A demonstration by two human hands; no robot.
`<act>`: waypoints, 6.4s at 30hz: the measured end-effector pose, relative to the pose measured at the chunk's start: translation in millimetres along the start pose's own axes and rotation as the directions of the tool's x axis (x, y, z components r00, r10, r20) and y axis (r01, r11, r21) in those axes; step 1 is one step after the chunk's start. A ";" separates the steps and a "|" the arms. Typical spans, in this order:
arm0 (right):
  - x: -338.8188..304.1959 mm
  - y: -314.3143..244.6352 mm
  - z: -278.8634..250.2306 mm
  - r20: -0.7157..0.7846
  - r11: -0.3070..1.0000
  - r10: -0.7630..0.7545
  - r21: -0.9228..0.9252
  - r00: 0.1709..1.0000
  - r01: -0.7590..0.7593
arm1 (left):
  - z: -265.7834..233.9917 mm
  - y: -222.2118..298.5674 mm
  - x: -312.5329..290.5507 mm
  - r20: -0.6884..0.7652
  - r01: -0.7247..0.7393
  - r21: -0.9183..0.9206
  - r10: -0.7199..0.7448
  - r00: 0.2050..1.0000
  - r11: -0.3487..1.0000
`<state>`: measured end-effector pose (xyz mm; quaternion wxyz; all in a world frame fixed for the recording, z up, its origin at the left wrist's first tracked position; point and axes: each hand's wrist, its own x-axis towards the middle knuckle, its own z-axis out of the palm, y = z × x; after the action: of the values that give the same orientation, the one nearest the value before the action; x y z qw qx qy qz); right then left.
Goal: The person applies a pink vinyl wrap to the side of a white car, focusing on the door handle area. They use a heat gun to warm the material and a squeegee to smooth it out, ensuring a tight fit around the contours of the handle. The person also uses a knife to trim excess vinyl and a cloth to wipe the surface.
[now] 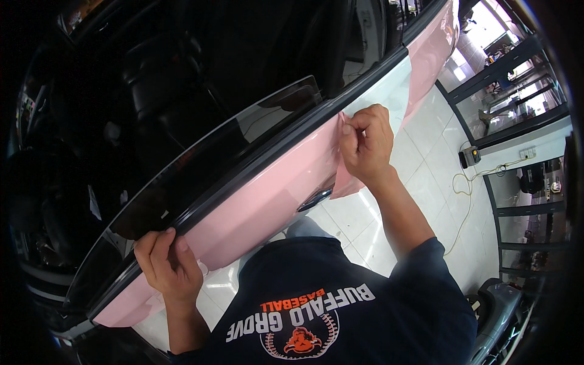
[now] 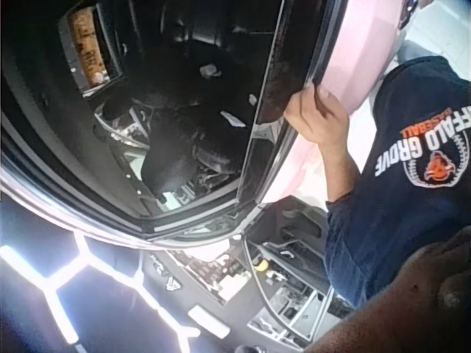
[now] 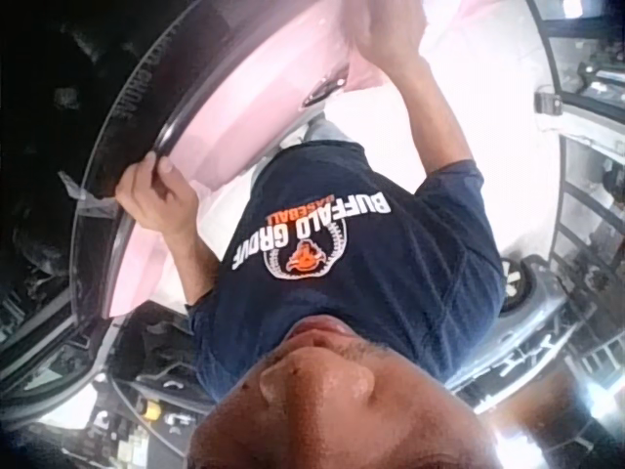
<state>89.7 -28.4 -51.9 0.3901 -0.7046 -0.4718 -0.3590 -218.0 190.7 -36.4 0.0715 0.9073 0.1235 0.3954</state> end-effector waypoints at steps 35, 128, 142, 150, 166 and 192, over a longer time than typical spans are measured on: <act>-30.2 -29.4 -19.0 0.093 0.947 0.294 -0.164 0.951 -0.276 | 97.4 96.1 95.8 0.172 -0.459 -0.173 0.485 0.857 0.872; -225.8 -357.4 -145.2 0.762 0.361 0.133 0.557 0.633 -0.748 | -155.5 88.7 -259.7 0.188 -0.254 -0.423 0.358 0.914 0.870; -98.4 -379.7 59.3 0.515 0.842 0.500 -0.103 0.696 -0.529 | -268.3 77.9 -348.2 0.291 -0.081 -0.480 0.246 0.924 0.873; -160.8 -462.0 48.4 0.438 0.804 0.497 0.094 0.749 -0.588 | -349.6 45.4 -421.2 0.288 -0.050 -0.544 0.242 0.927 0.838; -215.0 -648.7 31.4 0.262 0.800 0.539 0.137 0.800 -0.584 | -454.7 -185.9 -411.1 0.372 0.181 -0.349 -0.042 0.927 0.920; -282.8 -875.4 -52.9 0.613 0.787 0.347 0.222 0.710 -0.576 | -355.9 -215.5 -348.6 0.081 -0.501 -0.577 0.656 0.750 0.645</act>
<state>-828.7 35.2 -91.2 0.4535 -0.7783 -0.4285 0.0707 -744.8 311.0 -88.4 0.1994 0.8897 -0.2998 0.2809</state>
